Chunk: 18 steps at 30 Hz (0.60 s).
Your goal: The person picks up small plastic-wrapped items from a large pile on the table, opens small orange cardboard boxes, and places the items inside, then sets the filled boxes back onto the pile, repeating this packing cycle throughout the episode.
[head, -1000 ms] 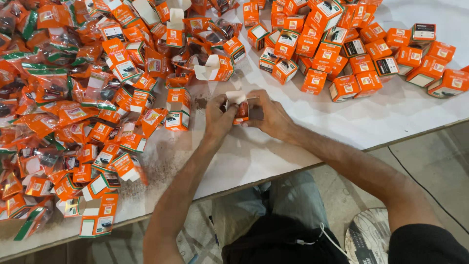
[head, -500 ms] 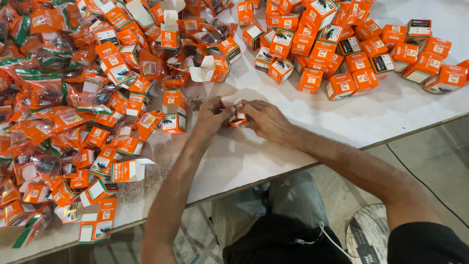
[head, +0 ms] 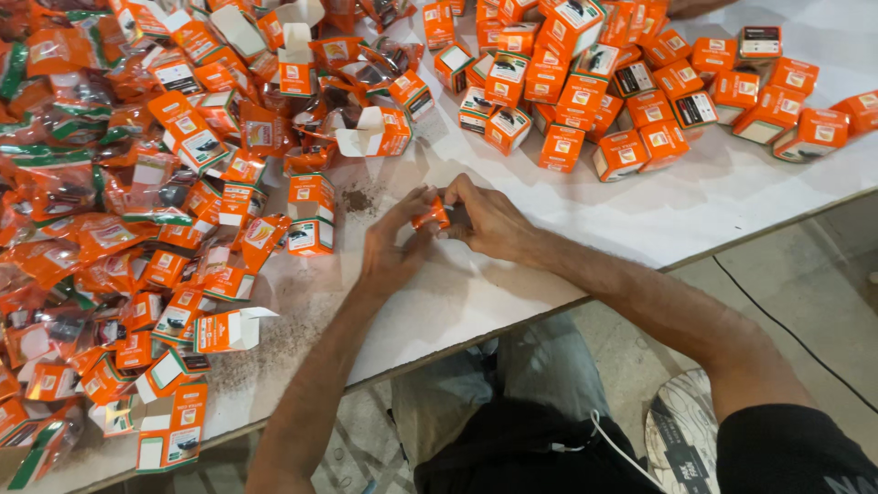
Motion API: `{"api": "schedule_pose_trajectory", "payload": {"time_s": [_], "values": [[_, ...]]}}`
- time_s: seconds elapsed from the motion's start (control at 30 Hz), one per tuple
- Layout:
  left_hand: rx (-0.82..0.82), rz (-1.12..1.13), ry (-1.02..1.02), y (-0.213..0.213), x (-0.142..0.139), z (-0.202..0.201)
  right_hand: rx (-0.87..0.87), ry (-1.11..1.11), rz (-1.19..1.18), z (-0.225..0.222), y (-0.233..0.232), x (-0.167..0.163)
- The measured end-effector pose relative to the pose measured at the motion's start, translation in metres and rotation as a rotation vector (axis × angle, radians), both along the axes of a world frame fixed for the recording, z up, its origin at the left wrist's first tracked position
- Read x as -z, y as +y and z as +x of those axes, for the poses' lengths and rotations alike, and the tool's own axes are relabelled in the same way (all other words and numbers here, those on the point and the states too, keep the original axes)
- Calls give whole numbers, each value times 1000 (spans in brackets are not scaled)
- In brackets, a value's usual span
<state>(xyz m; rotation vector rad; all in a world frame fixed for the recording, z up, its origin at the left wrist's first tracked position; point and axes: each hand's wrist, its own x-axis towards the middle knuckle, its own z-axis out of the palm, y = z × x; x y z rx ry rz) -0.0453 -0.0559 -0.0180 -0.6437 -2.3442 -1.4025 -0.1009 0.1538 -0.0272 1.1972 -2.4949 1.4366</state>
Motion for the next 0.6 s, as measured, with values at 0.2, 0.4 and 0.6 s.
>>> {"api": "schedule_pose_trajectory", "payload": {"time_s": [0.2, 0.4, 0.6], "values": [[63, -173, 129, -9, 5, 1, 40, -147, 79, 3, -2, -6], [40, -415, 304, -11, -2, 6, 5, 146, 66, 8, -5, -5], [-229, -292, 332, -15, -14, -20, 330, 371, 15, -24, 12, -12]]}}
